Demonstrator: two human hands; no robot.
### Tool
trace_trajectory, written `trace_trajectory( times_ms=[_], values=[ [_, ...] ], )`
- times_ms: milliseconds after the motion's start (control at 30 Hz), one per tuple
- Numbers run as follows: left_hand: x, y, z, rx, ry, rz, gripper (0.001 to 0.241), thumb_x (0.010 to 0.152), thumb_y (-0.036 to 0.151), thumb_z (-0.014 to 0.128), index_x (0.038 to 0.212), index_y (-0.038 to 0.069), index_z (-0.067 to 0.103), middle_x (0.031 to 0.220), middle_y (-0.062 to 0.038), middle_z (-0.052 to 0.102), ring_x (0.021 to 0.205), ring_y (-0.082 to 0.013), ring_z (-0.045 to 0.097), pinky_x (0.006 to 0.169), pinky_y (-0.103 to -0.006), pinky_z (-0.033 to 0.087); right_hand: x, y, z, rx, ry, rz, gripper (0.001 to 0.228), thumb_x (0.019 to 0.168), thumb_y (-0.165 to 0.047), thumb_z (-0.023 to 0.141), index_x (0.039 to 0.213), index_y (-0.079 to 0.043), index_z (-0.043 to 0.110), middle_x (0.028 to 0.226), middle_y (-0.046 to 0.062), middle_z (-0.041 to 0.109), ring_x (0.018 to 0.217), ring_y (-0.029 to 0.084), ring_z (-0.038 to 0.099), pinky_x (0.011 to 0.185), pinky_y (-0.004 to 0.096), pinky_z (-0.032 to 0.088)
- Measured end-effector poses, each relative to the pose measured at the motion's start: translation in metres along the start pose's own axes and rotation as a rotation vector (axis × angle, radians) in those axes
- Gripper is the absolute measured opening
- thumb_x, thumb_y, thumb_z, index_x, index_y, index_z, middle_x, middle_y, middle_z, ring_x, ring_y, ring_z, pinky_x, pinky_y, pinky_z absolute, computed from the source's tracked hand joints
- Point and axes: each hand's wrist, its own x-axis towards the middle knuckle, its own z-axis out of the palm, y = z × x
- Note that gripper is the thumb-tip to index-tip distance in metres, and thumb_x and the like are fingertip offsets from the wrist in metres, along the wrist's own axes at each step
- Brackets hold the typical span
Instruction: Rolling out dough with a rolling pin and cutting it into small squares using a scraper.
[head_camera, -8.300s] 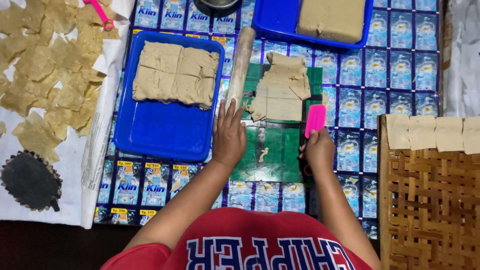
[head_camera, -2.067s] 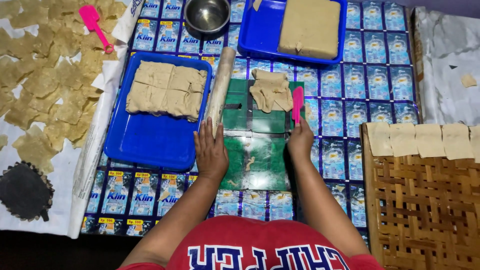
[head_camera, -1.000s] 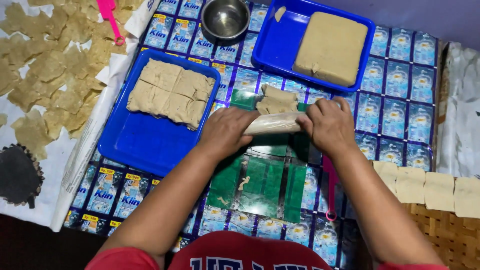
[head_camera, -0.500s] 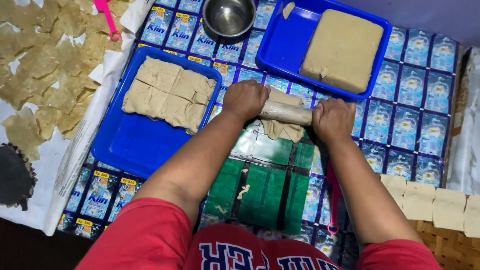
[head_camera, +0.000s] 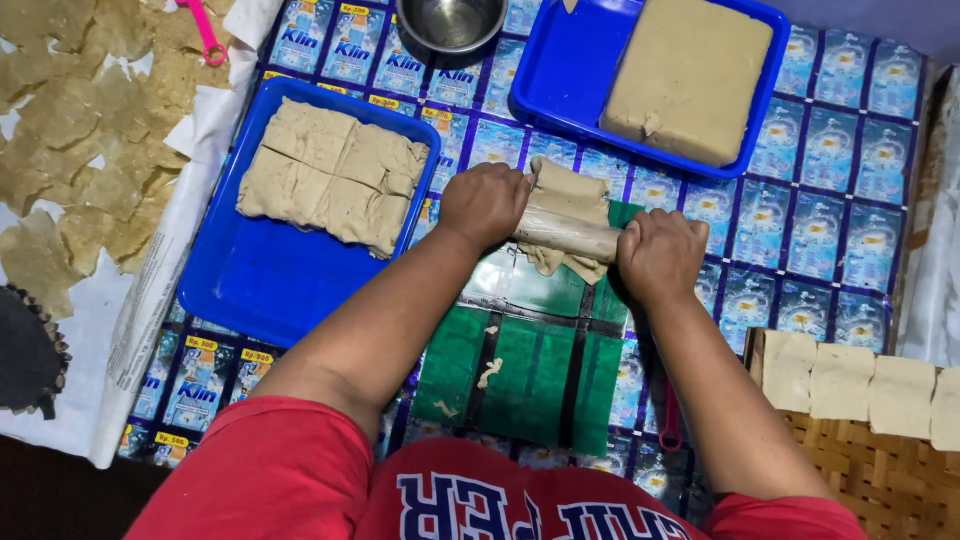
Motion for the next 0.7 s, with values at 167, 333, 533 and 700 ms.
trace_trajectory(
  times_ms=[167, 333, 533, 700],
  values=[
    [-0.010, -0.001, -0.007, -0.025, -0.051, 0.020, 0.042, 0.103, 0.043, 0.041, 0.083, 0.015, 0.066, 0.078, -0.008, 0.066, 0.084, -0.0316, 0.070, 0.074, -0.0450, 0.057, -0.014, -0.008, -0.002, -0.029, -0.008, 0.015, 0.021, 0.097, -0.033, 0.052, 0.079, -0.021, 0.055, 0.075, -0.001, 0.051, 0.081, 0.021, 0.060, 0.083, 0.038, 0.040],
    [0.017, -0.020, 0.017, 0.038, -0.360, -0.031, 0.052, 0.098, 0.054, 0.034, 0.097, 0.018, 0.071, 0.090, -0.005, 0.073, 0.093, -0.0288, 0.072, 0.086, -0.0471, 0.048, 0.017, 0.006, -0.003, -0.090, -0.530, 0.218, 0.040, 0.101, -0.040, 0.044, 0.103, -0.011, 0.071, 0.103, 0.011, 0.066, 0.103, 0.035, 0.063, 0.104, 0.063, 0.029],
    [0.020, -0.010, -0.013, -0.064, -0.168, -0.017, 0.021, 0.099, 0.036, 0.051, 0.106, 0.016, 0.047, 0.107, -0.004, 0.050, 0.113, -0.0289, 0.051, 0.092, -0.0440, 0.039, 0.063, -0.028, -0.034, 0.181, -0.317, 0.301, 0.062, 0.109, -0.031, 0.049, 0.164, -0.006, 0.034, 0.170, 0.031, 0.011, 0.157, 0.044, 0.003, 0.113, 0.077, -0.009],
    [-0.010, 0.001, -0.027, -0.057, -0.111, 0.009, 0.027, 0.097, 0.029, 0.044, 0.118, 0.012, 0.045, 0.128, -0.013, 0.046, 0.127, -0.0317, 0.042, 0.103, -0.0448, 0.033, 0.049, -0.037, -0.041, 0.236, -0.501, 0.296, 0.064, 0.110, -0.033, 0.040, 0.169, -0.016, 0.019, 0.173, 0.023, 0.002, 0.159, 0.038, -0.007, 0.116, 0.076, -0.010]
  ],
)
